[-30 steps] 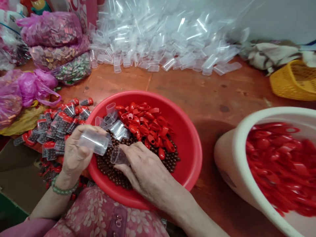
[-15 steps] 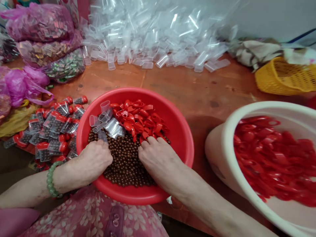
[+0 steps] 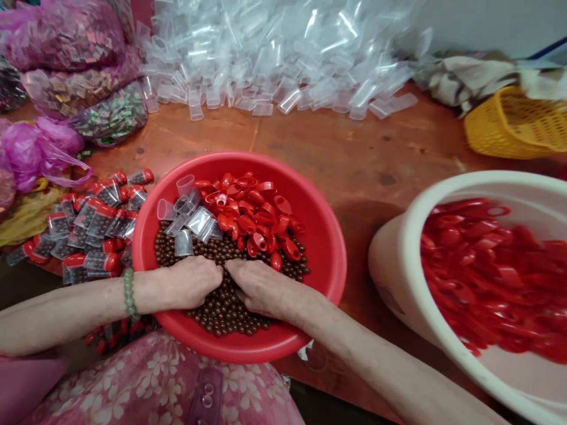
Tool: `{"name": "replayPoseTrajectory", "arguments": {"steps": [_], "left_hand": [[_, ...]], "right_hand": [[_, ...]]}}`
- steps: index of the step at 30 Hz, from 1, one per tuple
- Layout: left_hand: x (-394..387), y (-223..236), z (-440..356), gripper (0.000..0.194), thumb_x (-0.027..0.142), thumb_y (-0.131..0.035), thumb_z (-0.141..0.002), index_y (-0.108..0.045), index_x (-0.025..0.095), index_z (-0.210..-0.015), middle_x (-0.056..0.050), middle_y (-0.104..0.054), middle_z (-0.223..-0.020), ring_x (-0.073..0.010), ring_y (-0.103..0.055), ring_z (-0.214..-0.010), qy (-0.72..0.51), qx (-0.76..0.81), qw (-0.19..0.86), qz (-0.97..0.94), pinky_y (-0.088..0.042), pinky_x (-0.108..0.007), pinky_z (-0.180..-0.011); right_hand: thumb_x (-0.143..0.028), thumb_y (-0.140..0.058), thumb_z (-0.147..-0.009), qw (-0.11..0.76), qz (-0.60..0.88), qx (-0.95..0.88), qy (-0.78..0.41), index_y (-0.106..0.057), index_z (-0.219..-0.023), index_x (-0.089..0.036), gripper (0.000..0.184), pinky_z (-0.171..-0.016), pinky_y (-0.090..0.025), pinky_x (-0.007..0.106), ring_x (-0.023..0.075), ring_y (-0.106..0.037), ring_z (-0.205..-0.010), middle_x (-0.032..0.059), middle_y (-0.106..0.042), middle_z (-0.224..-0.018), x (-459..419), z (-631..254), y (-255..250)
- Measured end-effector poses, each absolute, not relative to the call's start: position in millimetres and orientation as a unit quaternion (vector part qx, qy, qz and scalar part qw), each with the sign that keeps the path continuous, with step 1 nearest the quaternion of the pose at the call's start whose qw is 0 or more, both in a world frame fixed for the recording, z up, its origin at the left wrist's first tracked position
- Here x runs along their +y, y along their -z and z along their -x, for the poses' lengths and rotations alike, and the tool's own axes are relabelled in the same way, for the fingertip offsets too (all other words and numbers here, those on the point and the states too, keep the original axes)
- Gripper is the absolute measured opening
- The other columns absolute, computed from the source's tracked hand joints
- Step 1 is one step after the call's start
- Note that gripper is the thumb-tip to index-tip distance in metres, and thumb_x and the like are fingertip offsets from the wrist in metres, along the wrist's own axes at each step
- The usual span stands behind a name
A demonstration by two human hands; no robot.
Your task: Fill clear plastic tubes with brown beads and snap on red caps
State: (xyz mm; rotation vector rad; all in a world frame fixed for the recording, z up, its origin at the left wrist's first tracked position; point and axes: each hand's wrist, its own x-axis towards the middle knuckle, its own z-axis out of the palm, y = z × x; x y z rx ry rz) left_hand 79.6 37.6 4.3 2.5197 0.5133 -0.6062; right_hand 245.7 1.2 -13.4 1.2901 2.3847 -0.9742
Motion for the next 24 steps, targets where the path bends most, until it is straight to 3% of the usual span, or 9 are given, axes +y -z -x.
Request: {"name": "replayPoseTrajectory", "arguments": {"steps": [7, 12, 14, 17, 19, 24], "left_hand": [[40, -13, -55, 0.018, 0.009, -0.051, -0.080, -0.060, 0.011, -0.096, -0.010, -0.070, -0.089, -0.0215, -0.067, -0.079, 0.097, 0.247, 0.348, -0.899, -0.050, -0.029, -0.067], [32, -21, -36, 0.022, 0.018, -0.060, -0.083, -0.059, 0.014, -0.104, -0.010, -0.067, -0.104, -0.0236, -0.061, -0.100, -0.017, 0.298, 0.404, -0.865, -0.048, -0.036, -0.090], [29, -25, -30, 0.030, 0.022, -0.064, -0.083, -0.058, 0.014, -0.111, -0.011, -0.066, -0.111, -0.0242, -0.060, -0.106, -0.051, 0.316, 0.421, -0.849, -0.045, -0.037, -0.094], [26, -33, -23, 0.037, 0.028, -0.066, -0.083, -0.056, 0.014, -0.116, -0.009, -0.068, -0.105, -0.0216, -0.064, -0.095, -0.070, 0.344, 0.461, -0.815, -0.048, -0.034, -0.087], [26, -38, -18, 0.037, 0.031, -0.066, -0.084, -0.057, 0.014, -0.115, -0.006, -0.070, -0.101, -0.0189, -0.065, -0.088, -0.091, 0.341, 0.492, -0.796, -0.049, -0.030, -0.081], [23, -48, -11, 0.038, 0.033, -0.070, -0.081, -0.060, 0.013, -0.112, -0.008, -0.071, -0.104, -0.0187, -0.066, -0.096, -0.162, 0.302, 0.501, -0.794, -0.049, -0.027, -0.086]], "right_hand": [[-0.015, -0.053, -0.081, 0.020, -0.463, 0.806, 0.368, -0.051, -0.101, -0.017, 0.020, -0.074, -0.048, 0.029, 0.0191, -0.063, -0.083, 0.0071, -0.064, -0.093, 1, -253, 0], [-0.014, -0.049, -0.083, -0.042, -0.472, 0.806, 0.355, -0.048, -0.091, -0.019, 0.009, -0.072, -0.047, 0.030, 0.0180, -0.059, -0.079, 0.0066, -0.058, -0.089, 2, -249, 1], [-0.014, -0.049, -0.083, -0.053, -0.479, 0.804, 0.348, -0.048, -0.090, -0.019, 0.010, -0.071, -0.047, 0.030, 0.0178, -0.058, -0.078, 0.0065, -0.057, -0.090, 3, -244, 3], [-0.013, -0.052, -0.082, -0.064, -0.487, 0.801, 0.342, -0.047, -0.090, -0.019, 0.011, -0.072, -0.047, 0.029, 0.0174, -0.057, -0.080, 0.0061, -0.056, -0.092, 6, -234, 8], [-0.015, -0.053, -0.083, -0.068, -0.493, 0.799, 0.337, -0.047, -0.088, -0.020, 0.010, -0.072, -0.046, 0.029, 0.0171, -0.057, -0.080, 0.0061, -0.055, -0.092, 10, -226, 11], [-0.022, -0.055, -0.086, -0.062, -0.525, 0.788, 0.316, -0.049, -0.089, -0.018, 0.007, -0.066, -0.043, 0.028, 0.0167, -0.055, -0.074, 0.0064, -0.054, -0.090, 21, -208, 20]]}}
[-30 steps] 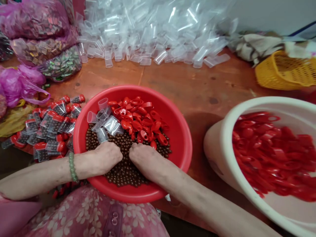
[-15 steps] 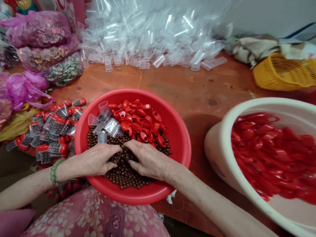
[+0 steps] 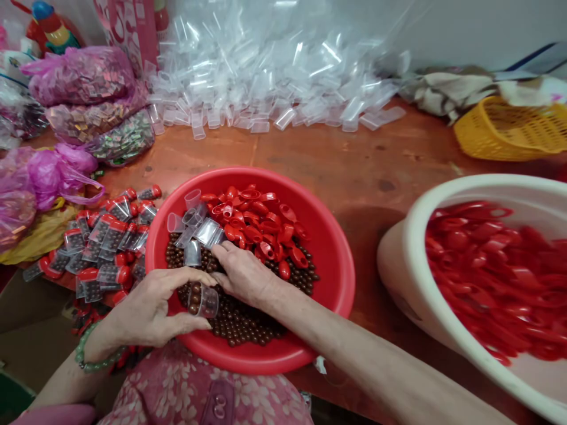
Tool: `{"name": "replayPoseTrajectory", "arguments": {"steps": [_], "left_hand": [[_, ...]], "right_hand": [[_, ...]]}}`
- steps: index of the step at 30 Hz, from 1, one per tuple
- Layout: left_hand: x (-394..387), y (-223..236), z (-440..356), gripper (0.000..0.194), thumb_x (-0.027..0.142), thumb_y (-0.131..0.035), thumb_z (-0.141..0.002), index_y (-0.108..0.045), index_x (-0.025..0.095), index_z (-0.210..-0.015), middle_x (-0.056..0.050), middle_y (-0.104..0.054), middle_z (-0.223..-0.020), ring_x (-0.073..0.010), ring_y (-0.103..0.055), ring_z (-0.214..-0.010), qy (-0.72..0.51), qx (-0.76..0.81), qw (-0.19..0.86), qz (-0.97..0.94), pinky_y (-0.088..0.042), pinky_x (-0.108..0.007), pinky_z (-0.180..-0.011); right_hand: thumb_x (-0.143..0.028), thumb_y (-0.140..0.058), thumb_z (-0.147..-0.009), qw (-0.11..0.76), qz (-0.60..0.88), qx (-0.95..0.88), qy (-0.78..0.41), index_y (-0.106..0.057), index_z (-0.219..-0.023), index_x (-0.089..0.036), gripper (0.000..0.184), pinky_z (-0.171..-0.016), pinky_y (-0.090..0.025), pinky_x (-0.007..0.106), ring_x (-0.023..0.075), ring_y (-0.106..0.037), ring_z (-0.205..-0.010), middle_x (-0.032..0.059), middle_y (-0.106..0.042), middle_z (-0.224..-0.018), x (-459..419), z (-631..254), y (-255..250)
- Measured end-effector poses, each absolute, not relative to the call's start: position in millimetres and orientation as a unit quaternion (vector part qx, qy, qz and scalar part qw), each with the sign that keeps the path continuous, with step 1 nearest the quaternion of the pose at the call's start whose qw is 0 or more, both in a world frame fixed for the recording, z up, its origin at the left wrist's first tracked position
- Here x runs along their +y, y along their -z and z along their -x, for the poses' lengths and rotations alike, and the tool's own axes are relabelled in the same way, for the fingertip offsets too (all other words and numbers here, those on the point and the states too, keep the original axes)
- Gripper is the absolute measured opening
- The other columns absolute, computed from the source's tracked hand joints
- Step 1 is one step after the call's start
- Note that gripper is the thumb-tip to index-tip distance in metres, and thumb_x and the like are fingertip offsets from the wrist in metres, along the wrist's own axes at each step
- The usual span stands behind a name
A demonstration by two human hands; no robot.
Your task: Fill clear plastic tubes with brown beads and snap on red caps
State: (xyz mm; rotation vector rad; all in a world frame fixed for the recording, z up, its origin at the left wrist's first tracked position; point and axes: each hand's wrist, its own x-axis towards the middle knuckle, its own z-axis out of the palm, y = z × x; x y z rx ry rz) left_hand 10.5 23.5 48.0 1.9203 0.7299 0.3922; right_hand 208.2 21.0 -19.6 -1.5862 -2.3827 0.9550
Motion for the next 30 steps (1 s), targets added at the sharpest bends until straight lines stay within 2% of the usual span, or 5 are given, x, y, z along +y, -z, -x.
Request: {"name": "replayPoseTrajectory", "arguments": {"steps": [4, 9, 18, 23, 30], "left_hand": [[21, -49, -13, 0.034, 0.032, -0.071, -0.079, -0.062, 0.010, -0.104, -0.010, -0.071, -0.097, -0.0191, -0.067, -0.087, -0.181, 0.300, 0.492, -0.797, -0.050, -0.028, -0.079], [20, -43, -20, 0.029, 0.035, -0.075, -0.074, -0.065, 0.012, -0.088, -0.005, -0.070, -0.082, -0.0127, -0.062, -0.070, -0.195, 0.317, 0.538, -0.756, -0.048, -0.023, -0.068], [3, -27, -21, 0.050, 0.032, -0.065, -0.085, -0.054, 0.012, -0.129, -0.008, -0.060, -0.101, -0.0159, -0.063, -0.091, -0.245, 0.267, 0.785, -0.502, -0.051, -0.027, -0.079], [-6, -12, -25, 0.052, 0.039, -0.068, -0.083, -0.056, 0.015, -0.127, -0.009, -0.061, -0.103, -0.0141, -0.065, -0.089, -0.278, 0.204, 0.876, -0.337, -0.051, -0.031, -0.086], [-6, -12, -29, 0.048, 0.033, -0.075, -0.077, -0.056, 0.014, -0.117, -0.010, -0.066, -0.096, -0.0160, -0.066, -0.084, -0.295, 0.193, 0.877, -0.325, -0.053, -0.032, -0.081]], "right_hand": [[-0.021, -0.057, -0.084, 0.048, 0.527, -0.787, -0.318, -0.052, -0.088, -0.018, 0.007, -0.066, -0.042, 0.027, 0.0162, -0.055, -0.075, 0.0057, -0.056, -0.087, 27, -199, 21], [-0.021, -0.060, -0.081, 0.031, 0.524, -0.785, -0.330, -0.055, -0.091, -0.015, 0.013, -0.065, -0.042, 0.026, 0.0167, -0.056, -0.074, 0.0065, -0.059, -0.087, 32, -196, 16], [-0.023, -0.058, -0.085, -0.018, 0.531, -0.788, -0.311, -0.061, -0.095, -0.014, 0.013, -0.062, -0.043, 0.026, 0.0159, -0.059, -0.073, 0.0071, -0.062, -0.091, 35, -194, 18], [-0.034, -0.057, -0.092, -0.075, 0.514, -0.798, -0.305, -0.061, -0.108, -0.016, 0.024, -0.073, -0.054, 0.033, 0.0155, -0.063, -0.085, 0.0058, -0.063, -0.105, 40, -195, 21], [-0.033, -0.057, -0.093, -0.100, 0.493, -0.818, -0.278, -0.061, -0.111, -0.017, 0.025, -0.079, -0.054, 0.036, 0.0183, -0.063, -0.093, 0.0061, -0.063, -0.111, 40, -193, 17]]}}
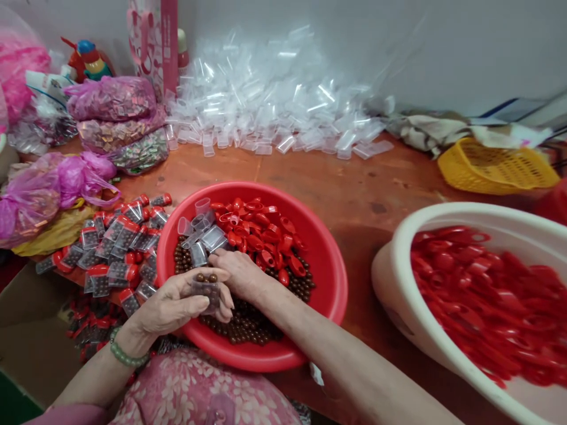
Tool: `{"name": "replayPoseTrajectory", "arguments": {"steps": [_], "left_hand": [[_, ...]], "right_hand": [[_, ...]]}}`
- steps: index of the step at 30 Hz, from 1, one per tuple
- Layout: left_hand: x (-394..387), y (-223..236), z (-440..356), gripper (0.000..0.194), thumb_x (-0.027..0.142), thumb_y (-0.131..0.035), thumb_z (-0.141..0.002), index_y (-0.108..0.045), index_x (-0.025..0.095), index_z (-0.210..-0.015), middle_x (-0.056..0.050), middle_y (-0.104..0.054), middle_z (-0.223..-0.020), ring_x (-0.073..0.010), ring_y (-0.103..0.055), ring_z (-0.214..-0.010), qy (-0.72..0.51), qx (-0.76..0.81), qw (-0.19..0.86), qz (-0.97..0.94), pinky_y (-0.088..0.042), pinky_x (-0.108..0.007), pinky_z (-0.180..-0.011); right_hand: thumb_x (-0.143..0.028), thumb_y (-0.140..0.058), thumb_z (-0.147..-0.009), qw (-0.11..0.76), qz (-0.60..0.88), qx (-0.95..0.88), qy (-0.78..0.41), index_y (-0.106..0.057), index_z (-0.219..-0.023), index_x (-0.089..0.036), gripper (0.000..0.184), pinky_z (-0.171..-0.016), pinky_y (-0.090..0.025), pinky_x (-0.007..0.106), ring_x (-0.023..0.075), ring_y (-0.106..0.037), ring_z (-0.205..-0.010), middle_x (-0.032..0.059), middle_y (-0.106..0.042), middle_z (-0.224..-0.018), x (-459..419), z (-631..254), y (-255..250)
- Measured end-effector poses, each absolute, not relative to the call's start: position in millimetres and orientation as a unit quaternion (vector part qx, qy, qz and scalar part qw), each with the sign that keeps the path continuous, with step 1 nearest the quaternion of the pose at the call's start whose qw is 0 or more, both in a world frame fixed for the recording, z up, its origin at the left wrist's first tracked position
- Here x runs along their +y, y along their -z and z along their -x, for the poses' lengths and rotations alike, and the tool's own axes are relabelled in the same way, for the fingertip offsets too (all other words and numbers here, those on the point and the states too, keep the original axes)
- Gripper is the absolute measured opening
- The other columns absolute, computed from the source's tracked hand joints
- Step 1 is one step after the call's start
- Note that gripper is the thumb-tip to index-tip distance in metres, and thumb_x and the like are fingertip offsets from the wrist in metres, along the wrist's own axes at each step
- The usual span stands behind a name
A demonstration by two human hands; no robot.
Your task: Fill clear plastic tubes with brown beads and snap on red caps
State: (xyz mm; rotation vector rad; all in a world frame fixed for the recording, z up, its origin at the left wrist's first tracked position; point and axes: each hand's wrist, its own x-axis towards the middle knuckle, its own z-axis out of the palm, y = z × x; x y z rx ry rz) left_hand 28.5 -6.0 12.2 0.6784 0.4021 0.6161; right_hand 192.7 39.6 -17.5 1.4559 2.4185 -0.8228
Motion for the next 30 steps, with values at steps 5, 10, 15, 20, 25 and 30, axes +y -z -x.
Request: {"name": "replayPoseTrajectory", "arguments": {"steps": [5, 10, 15, 20, 25, 30], "left_hand": [[-6, -12, -29, 0.042, 0.037, -0.075, -0.076, -0.059, 0.011, -0.105, -0.012, -0.070, -0.090, -0.0164, -0.069, -0.079, -0.283, 0.183, 0.885, -0.322, -0.053, -0.031, -0.078], [-6, -9, -27, 0.044, 0.039, -0.076, -0.075, -0.059, 0.012, -0.105, -0.014, -0.071, -0.092, -0.0178, -0.070, -0.077, -0.276, 0.179, 0.891, -0.312, -0.053, -0.032, -0.076], [-6, -4, -26, 0.045, 0.039, -0.075, -0.076, -0.060, 0.012, -0.109, -0.013, -0.072, -0.090, -0.0170, -0.070, -0.075, -0.249, 0.152, 0.895, -0.338, -0.054, -0.032, -0.076], [-4, -6, -26, 0.053, 0.046, -0.076, -0.073, -0.063, 0.012, -0.111, -0.010, -0.073, -0.083, -0.0145, -0.069, -0.072, -0.216, 0.182, 0.884, -0.374, -0.053, -0.028, -0.078], [-3, -9, -27, 0.056, 0.054, -0.073, -0.073, -0.065, 0.010, -0.108, -0.014, -0.074, -0.089, -0.0187, -0.071, -0.079, -0.192, 0.159, 0.886, -0.391, -0.053, -0.032, -0.081], [-1, -10, -28, 0.051, 0.050, -0.072, -0.075, -0.066, 0.010, -0.107, -0.013, -0.074, -0.086, -0.0186, -0.071, -0.078, -0.193, 0.136, 0.890, -0.390, -0.054, -0.032, -0.081]], "right_hand": [[-0.019, -0.052, -0.090, 0.080, -0.477, 0.833, 0.269, -0.063, -0.101, -0.013, 0.016, -0.068, -0.051, 0.030, 0.0174, -0.064, -0.077, 0.0105, -0.063, -0.103, 36, -191, 13], [-0.017, -0.047, -0.090, 0.022, -0.490, 0.828, 0.271, -0.060, -0.106, -0.016, 0.021, -0.073, -0.050, 0.029, 0.0180, -0.064, -0.082, 0.0101, -0.062, -0.103, 30, -211, -16], [-0.034, -0.053, -0.091, -0.228, -0.436, 0.760, 0.425, -0.061, -0.098, -0.023, 0.016, -0.081, -0.050, 0.030, 0.0183, -0.062, -0.091, 0.0054, -0.065, -0.097, 18, -230, -58], [-0.044, -0.072, -0.076, -0.180, -0.405, 0.731, 0.519, -0.064, -0.090, -0.022, 0.027, -0.069, -0.049, 0.028, 0.0159, -0.059, -0.076, 0.0016, -0.063, -0.083, 9, -219, -71], [-0.048, -0.072, -0.076, -0.181, -0.404, 0.736, 0.512, -0.065, -0.090, -0.021, 0.031, -0.066, -0.047, 0.027, 0.0148, -0.057, -0.073, 0.0019, -0.062, -0.081, 8, -215, -64], [-0.055, -0.068, -0.079, -0.214, -0.390, 0.761, 0.472, -0.064, -0.085, -0.021, 0.034, -0.061, -0.045, 0.026, 0.0133, -0.055, -0.066, 0.0007, -0.059, -0.075, 6, -218, -61]]}}
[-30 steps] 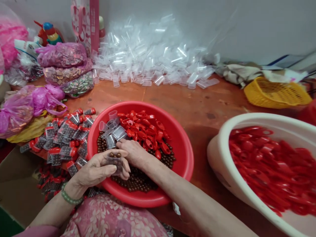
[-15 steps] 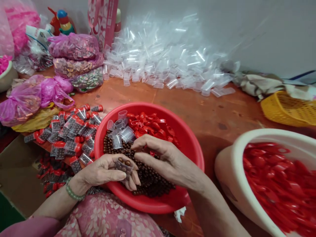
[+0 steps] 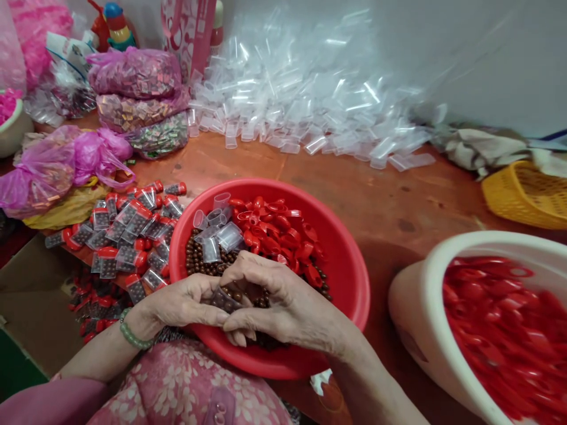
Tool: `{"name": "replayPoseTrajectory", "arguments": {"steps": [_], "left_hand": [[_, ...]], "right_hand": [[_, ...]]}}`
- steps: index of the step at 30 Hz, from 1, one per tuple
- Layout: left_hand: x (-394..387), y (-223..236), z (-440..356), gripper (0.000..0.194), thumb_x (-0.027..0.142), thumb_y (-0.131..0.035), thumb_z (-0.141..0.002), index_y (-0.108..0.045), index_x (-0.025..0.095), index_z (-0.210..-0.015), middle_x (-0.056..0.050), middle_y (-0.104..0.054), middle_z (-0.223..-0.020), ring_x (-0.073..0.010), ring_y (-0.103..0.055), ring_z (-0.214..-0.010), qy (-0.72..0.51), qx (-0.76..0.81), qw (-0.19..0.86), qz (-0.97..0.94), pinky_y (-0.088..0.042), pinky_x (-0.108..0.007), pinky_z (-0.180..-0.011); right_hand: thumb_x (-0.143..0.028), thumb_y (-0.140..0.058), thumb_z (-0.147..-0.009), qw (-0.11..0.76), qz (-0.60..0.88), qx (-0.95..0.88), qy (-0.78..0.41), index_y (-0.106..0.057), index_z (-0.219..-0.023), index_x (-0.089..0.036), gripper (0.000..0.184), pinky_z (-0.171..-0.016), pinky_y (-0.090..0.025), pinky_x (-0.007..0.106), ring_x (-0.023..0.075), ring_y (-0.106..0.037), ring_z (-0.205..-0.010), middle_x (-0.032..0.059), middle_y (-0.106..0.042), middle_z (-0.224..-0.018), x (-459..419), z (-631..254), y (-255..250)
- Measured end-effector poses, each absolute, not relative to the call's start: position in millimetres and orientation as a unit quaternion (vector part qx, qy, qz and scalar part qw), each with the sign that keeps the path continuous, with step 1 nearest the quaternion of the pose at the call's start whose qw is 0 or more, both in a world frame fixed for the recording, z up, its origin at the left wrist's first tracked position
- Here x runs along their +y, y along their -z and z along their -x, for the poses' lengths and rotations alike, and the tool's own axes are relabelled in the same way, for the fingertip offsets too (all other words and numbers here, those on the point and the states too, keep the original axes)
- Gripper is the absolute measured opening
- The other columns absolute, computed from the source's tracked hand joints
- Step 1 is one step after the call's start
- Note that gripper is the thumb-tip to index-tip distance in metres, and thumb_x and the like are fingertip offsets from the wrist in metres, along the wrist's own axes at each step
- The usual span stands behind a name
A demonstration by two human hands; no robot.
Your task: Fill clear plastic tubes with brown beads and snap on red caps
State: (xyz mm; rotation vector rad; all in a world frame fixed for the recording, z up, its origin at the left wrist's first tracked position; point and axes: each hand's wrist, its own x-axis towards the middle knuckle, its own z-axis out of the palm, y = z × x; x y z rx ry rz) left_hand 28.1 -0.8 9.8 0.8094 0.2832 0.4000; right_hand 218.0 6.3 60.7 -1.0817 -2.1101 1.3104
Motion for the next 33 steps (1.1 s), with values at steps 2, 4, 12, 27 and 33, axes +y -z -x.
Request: {"name": "replayPoseTrajectory", "arguments": {"steps": [2, 4, 12, 27, 33], "left_hand": [[0, -10, -29, 0.049, 0.048, -0.073, -0.076, -0.066, 0.010, -0.106, -0.012, -0.074, -0.086, -0.0180, -0.071, -0.077, -0.193, 0.133, 0.893, -0.384, -0.055, -0.032, -0.080], [1, -9, -31, 0.046, 0.046, -0.073, -0.076, -0.065, 0.010, -0.105, -0.012, -0.074, -0.086, -0.0179, -0.071, -0.076, -0.192, 0.135, 0.898, -0.373, -0.056, -0.031, -0.077], [5, -6, -34, 0.043, 0.043, -0.076, -0.075, -0.064, 0.011, -0.099, -0.010, -0.074, -0.084, -0.0169, -0.071, -0.072, -0.195, 0.144, 0.908, -0.343, -0.057, -0.029, -0.072], [6, -3, -34, 0.043, 0.045, -0.077, -0.073, -0.067, 0.011, -0.097, -0.008, -0.073, -0.075, -0.0159, -0.070, -0.067, -0.189, 0.140, 0.915, -0.329, -0.056, -0.027, -0.068], [6, -3, -36, 0.043, 0.046, -0.076, -0.073, -0.068, 0.011, -0.097, -0.008, -0.073, -0.079, -0.0151, -0.069, -0.069, -0.181, 0.138, 0.910, -0.348, -0.055, -0.027, -0.072]], "right_hand": [[-0.054, -0.068, -0.078, 0.241, 0.382, -0.767, -0.455, -0.063, -0.082, -0.021, 0.034, -0.058, -0.044, 0.025, 0.0125, -0.054, -0.063, -0.0001, -0.058, -0.071, 5, -219, -60], [-0.051, -0.070, -0.078, 0.275, 0.378, -0.766, -0.441, -0.063, -0.081, -0.021, 0.031, -0.057, -0.044, 0.026, 0.0125, -0.053, -0.061, -0.0006, -0.057, -0.069, 3, -220, -56], [-0.045, -0.075, -0.074, 0.363, 0.414, -0.719, -0.424, -0.061, -0.080, -0.023, 0.027, -0.056, -0.044, 0.028, 0.0140, -0.053, -0.059, -0.0008, -0.056, -0.067, -3, -224, -45], [-0.044, -0.075, -0.075, 0.266, 0.409, -0.719, -0.495, -0.057, -0.081, -0.021, 0.030, -0.051, -0.041, 0.023, 0.0109, -0.050, -0.059, -0.0011, -0.054, -0.071, 0, -226, -43], [-0.045, -0.072, -0.077, 0.195, 0.417, -0.701, -0.545, -0.051, -0.077, -0.021, 0.032, -0.050, -0.038, 0.023, 0.0103, -0.047, -0.056, -0.0032, -0.053, -0.065, 1, -227, -49]]}}
